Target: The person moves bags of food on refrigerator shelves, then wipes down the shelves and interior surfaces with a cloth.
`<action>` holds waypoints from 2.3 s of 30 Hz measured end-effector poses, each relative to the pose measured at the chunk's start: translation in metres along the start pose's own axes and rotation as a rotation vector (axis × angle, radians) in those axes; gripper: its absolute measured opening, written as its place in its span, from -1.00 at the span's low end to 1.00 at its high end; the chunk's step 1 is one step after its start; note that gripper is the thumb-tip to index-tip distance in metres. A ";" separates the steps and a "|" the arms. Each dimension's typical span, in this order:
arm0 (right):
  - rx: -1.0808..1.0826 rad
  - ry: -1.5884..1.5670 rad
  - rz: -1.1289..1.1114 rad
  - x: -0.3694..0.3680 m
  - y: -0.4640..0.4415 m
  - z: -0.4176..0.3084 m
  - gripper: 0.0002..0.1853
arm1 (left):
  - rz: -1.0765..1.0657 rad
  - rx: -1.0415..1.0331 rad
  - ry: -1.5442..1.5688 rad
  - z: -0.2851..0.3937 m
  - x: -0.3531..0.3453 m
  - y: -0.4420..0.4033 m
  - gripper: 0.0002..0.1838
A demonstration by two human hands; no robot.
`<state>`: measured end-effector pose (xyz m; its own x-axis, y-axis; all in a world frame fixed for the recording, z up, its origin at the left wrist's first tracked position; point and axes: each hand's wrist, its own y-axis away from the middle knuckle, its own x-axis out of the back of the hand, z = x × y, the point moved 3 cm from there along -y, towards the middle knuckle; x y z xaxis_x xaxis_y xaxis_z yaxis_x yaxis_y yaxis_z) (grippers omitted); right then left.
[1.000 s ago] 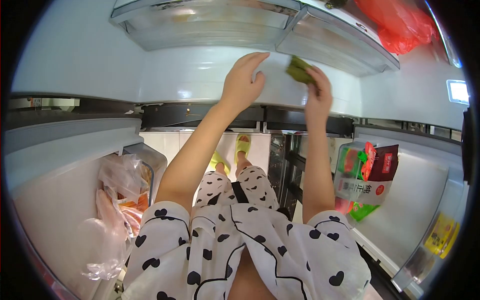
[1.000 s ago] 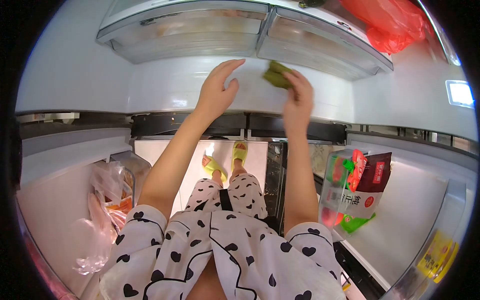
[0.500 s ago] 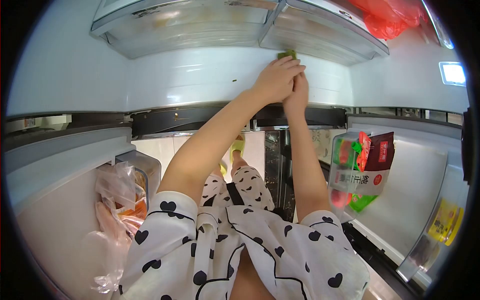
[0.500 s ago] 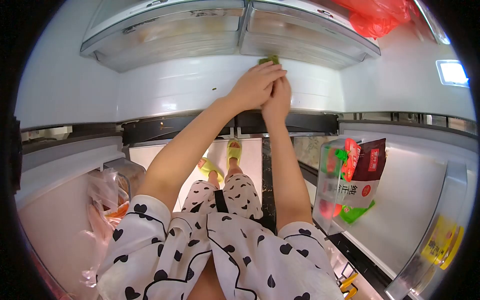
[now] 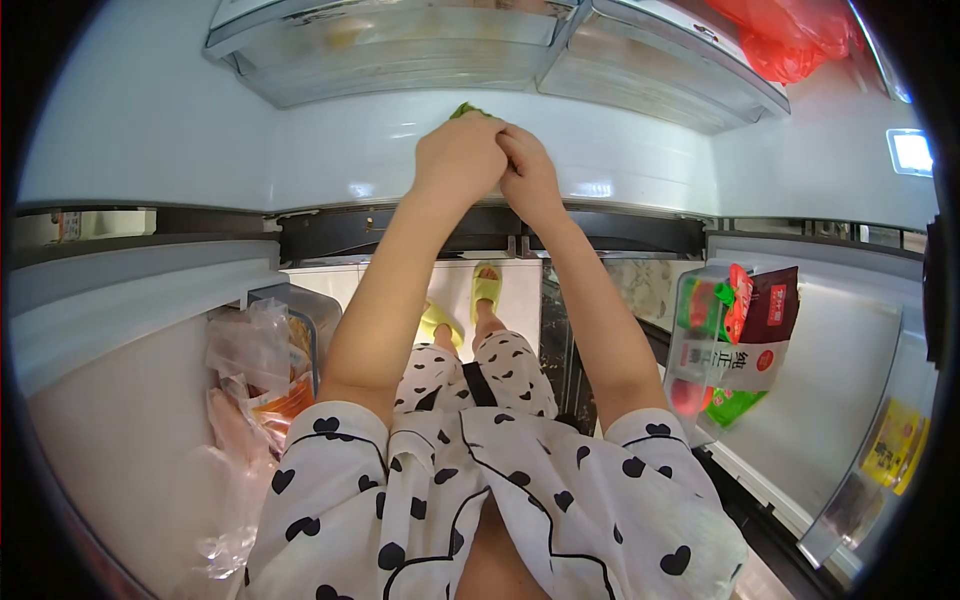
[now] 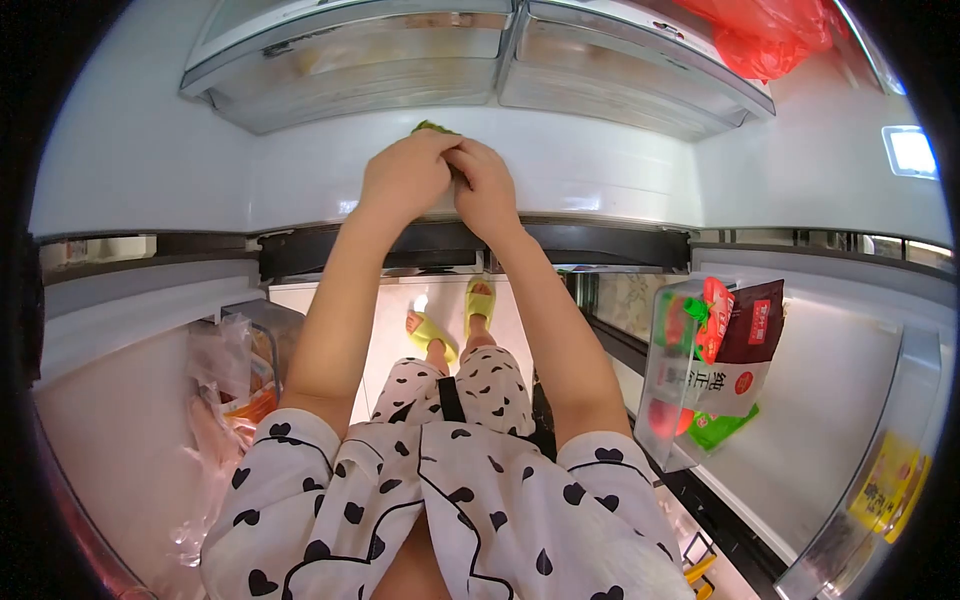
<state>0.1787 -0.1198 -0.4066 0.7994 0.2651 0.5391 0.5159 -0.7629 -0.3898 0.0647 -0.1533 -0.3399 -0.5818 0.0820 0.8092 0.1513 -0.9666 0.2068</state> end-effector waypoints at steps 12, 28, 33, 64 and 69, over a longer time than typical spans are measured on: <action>-0.256 0.246 0.463 0.118 0.059 0.033 -0.58 | 0.157 -0.751 0.479 0.093 -0.095 -0.031 -0.51; -0.397 0.459 0.422 0.086 0.056 0.048 -0.50 | 0.093 -0.543 0.233 0.081 -0.103 -0.042 -0.55; -0.138 0.410 0.370 0.041 0.017 0.040 -0.56 | 0.146 -0.299 0.132 0.042 -0.065 -0.037 -0.57; -0.581 -0.119 0.874 0.139 0.097 0.062 -0.65 | -0.044 -0.774 0.419 0.138 -0.128 -0.026 -0.56; -0.558 0.103 0.781 0.130 0.105 0.069 -0.66 | -0.134 -0.685 0.246 0.133 -0.143 -0.031 -0.56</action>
<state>0.3585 -0.1245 -0.4291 0.8104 -0.4687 0.3516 -0.3916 -0.8796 -0.2701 0.2496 -0.1023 -0.3883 -0.7347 0.2308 0.6379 -0.4196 -0.8935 -0.1601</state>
